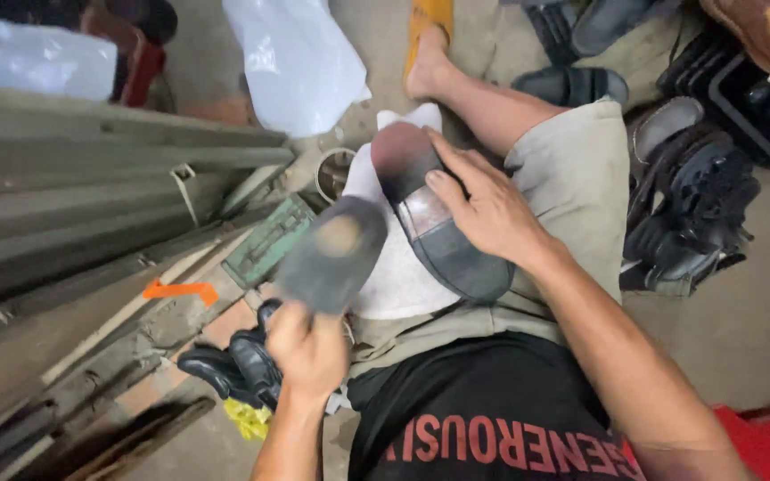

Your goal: Hammering and shaping the sole of a leather shoe using a hammer and mallet in a workshop.

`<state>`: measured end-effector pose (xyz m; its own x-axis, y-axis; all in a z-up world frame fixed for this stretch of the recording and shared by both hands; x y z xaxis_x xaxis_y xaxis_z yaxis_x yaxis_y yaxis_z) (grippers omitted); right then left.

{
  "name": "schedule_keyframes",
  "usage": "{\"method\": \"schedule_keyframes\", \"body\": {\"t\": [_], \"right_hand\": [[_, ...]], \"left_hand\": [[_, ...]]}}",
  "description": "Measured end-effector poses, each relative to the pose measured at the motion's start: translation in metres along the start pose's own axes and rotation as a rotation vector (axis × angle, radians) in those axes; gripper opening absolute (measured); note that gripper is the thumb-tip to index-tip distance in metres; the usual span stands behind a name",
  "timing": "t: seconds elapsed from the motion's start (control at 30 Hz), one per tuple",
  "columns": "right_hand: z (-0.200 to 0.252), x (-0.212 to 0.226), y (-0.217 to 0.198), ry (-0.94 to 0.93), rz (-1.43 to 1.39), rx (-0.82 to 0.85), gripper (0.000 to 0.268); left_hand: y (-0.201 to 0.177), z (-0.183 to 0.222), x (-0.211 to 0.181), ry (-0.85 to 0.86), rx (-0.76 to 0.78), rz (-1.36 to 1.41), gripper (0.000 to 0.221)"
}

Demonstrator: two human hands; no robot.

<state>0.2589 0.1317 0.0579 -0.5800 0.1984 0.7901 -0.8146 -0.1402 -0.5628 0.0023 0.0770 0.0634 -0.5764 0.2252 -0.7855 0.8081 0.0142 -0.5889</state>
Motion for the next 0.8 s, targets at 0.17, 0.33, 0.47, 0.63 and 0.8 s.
{"method": "schedule_keyframes", "body": {"t": [0.17, 0.33, 0.47, 0.63, 0.8], "right_hand": [[-0.002, 0.018, -0.002, -0.003, -0.077, 0.064, 0.054], [-0.004, 0.001, 0.0, -0.05, -0.054, 0.071, 0.052], [-0.004, 0.016, -0.011, -0.08, -0.055, 0.103, 0.052], [-0.007, 0.001, -0.013, -0.073, -0.05, 0.146, 0.05], [-0.006, 0.02, -0.025, -0.112, -0.045, 0.167, 0.05]], "left_hand": [[0.034, -0.013, 0.022, -0.036, 0.123, 0.122, 0.02], [0.0, -0.007, 0.012, 0.1, -0.058, 0.115, 0.008], [0.022, -0.039, -0.004, 0.129, -0.082, 0.004, 0.017], [0.008, -0.037, 0.02, -0.018, -0.004, 0.023, 0.022], [0.013, -0.061, -0.012, -0.108, 0.019, 0.036, 0.041]]}}
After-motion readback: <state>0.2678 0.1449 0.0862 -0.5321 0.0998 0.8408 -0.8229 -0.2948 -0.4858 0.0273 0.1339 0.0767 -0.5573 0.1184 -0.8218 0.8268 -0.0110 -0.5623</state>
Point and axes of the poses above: each hand's wrist, its own z-axis away from the middle knuckle, its own y-axis out of the palm, x = y × z, the point moved 4 cm from there along -z, towards the middle knuckle, and after that the axes turned 5 degrees about y, right-handed, at the moved point
